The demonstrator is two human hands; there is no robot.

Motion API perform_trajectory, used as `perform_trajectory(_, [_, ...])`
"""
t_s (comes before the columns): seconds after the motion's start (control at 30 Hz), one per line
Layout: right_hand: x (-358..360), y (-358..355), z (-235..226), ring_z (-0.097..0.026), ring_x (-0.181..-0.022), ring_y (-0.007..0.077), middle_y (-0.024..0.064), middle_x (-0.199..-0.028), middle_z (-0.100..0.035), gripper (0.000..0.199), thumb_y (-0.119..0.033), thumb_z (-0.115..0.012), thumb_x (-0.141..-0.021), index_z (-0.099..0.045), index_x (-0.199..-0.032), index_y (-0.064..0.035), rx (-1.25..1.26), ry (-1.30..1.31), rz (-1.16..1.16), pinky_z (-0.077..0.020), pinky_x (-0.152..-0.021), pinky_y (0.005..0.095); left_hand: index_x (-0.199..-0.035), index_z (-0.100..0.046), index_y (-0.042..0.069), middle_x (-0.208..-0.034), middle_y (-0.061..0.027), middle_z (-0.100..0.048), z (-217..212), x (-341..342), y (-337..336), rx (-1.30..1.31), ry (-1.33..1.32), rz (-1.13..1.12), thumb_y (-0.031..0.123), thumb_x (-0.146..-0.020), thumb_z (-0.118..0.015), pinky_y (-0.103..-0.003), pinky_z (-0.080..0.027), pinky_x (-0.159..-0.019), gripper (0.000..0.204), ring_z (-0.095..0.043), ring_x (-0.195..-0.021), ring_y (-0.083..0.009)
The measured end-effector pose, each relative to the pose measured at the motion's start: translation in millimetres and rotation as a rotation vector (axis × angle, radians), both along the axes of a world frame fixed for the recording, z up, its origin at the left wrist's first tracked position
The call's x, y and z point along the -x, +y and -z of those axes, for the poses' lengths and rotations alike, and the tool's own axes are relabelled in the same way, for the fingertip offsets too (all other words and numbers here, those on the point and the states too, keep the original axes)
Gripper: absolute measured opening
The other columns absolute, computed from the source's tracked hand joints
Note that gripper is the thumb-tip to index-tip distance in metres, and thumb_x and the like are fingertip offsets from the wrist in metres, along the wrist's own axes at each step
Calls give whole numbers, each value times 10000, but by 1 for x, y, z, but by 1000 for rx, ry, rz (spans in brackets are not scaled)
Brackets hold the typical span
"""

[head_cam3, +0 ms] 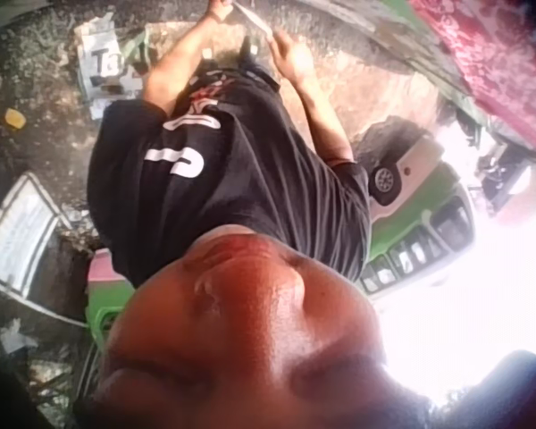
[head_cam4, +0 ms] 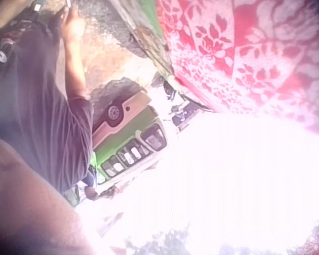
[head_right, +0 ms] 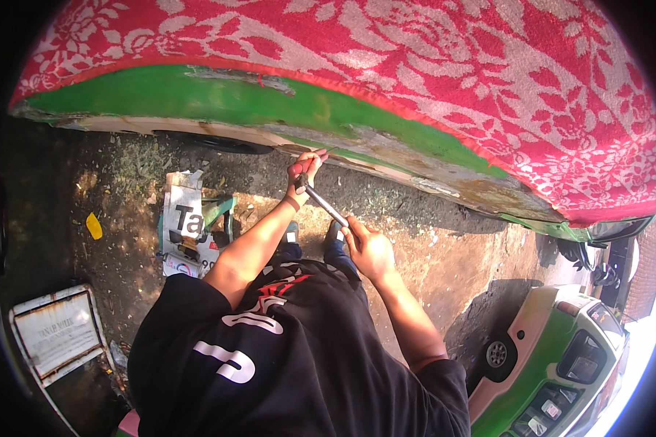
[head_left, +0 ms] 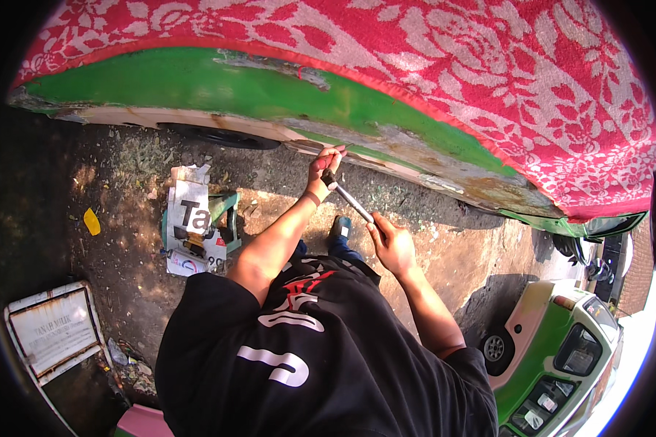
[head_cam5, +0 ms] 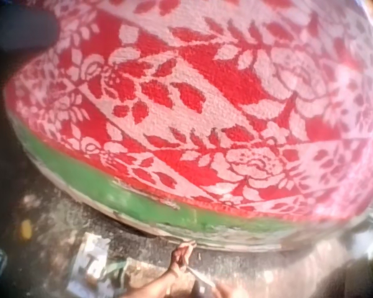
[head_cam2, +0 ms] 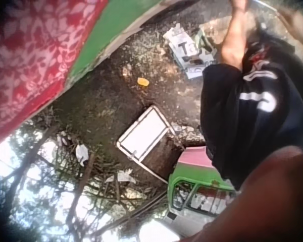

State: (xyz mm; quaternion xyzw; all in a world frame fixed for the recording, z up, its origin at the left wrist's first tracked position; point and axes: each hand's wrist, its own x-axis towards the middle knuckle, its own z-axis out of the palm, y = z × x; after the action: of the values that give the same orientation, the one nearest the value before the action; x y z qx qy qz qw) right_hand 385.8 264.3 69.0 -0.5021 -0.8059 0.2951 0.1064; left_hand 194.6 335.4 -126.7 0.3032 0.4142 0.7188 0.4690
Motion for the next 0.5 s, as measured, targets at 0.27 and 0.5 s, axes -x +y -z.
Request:
perform_trajectory(0.27, [-2, -4, -1, -665, -684, 371, 210, -768, -658, 299, -271, -625, -914, -640, -1114, -49, 27, -5, 31, -520, -598, 419, -1024, -556, 34, -1277, -166, -556, 7, 1, -1, -11, -218, 21, 125, -970, -556, -355, -419, -1027, 106, -560, -1180, -287])
perform_trajectory(0.5, [5, 0, -8, -675, -744, 369, 207, -846, -674, 323, -287, -609, -920, -622, -1165, -76, 36, -63, -5, -535, -634, 427, -1044, -538, 19, -1259, -180, -563, 9, 3, 3, -26, -148, 23, 148, -974, -556, -362, -430, -1015, 148, -579, -1147, -292])
